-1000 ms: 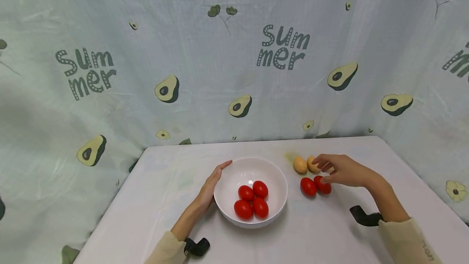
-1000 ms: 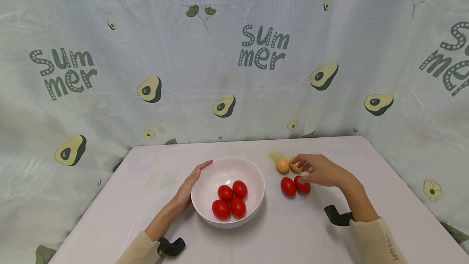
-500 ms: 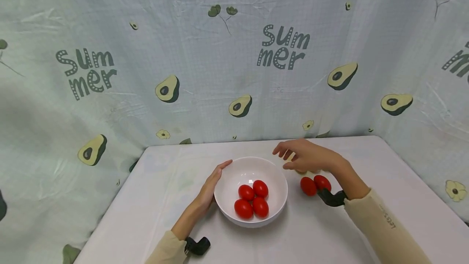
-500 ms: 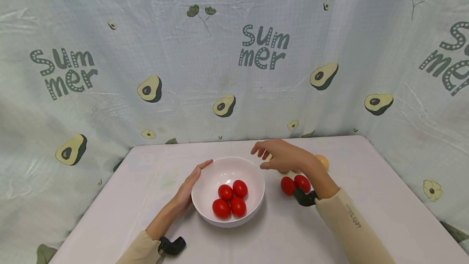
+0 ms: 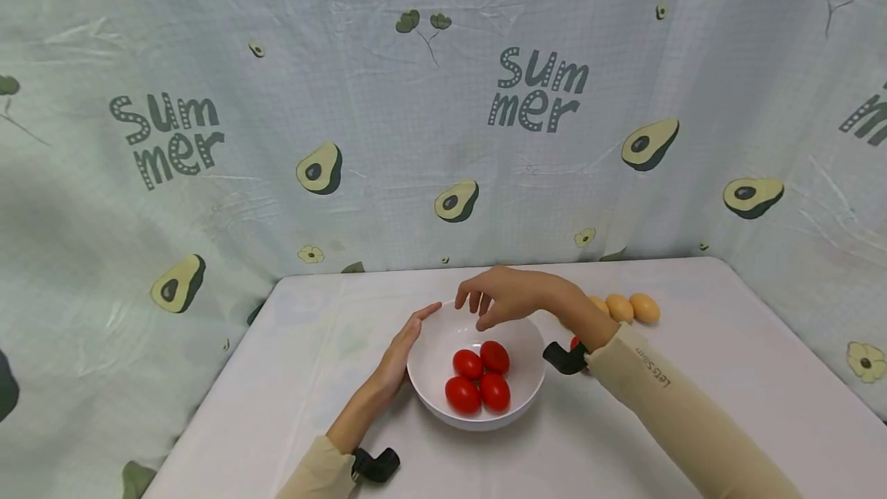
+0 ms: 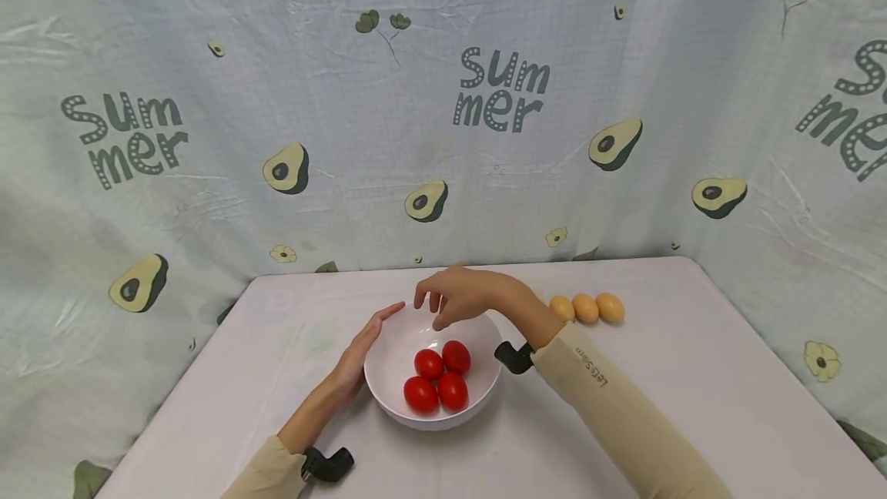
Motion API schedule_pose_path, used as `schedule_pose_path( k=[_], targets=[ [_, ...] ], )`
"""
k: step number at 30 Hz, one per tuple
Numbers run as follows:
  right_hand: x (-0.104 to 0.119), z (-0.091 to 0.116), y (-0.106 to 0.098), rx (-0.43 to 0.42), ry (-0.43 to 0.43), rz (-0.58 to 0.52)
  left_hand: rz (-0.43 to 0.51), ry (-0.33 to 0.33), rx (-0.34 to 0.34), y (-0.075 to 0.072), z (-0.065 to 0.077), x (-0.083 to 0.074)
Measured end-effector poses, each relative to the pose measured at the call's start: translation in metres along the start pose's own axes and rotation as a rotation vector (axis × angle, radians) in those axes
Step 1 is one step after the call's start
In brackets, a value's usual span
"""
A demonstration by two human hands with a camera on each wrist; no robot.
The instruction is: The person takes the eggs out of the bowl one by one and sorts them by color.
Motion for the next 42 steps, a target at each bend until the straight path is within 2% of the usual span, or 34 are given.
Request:
schedule_pose_path(
  k=[6, 11, 14, 20, 25, 42],
  targets=[
    [0.006, -0.017, 0.017, 0.092, -0.01, -0.003, 0.006, 0.001, -0.005, 0.0, 0.001, 0.0],
    [0.002, -0.026, 0.034, 0.179, 0.068, -0.069, 0.024, 0.011, 0.011, 0.001, 0.0, -0.002],
    [0.0, -0.03, 0.042, 0.211, 0.114, -0.072, 0.037, 0.012, 0.024, 0.002, -0.001, -0.002],
    [-0.004, -0.036, 0.052, 0.243, 0.175, -0.063, 0.04, 0.013, 0.042, 0.002, -0.001, -0.002],
    [-0.004, -0.04, 0.056, 0.26, 0.195, -0.089, 0.018, 0.009, 0.024, 0.0, -0.001, -0.001],
    [0.002, -0.047, 0.068, 0.292, 0.216, 0.046, 0.025, 0.006, 0.034, 0.001, 0.0, -0.001]
  ],
)
Point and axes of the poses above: each hand's wrist, its own z-axis away from the middle knuckle, its own y-axis out of the palm, x = y × z, the point moved 8 cm from there along -z, towards the middle knuckle, and after that the axes turned 4 degrees about y, right-handed, at the moved point
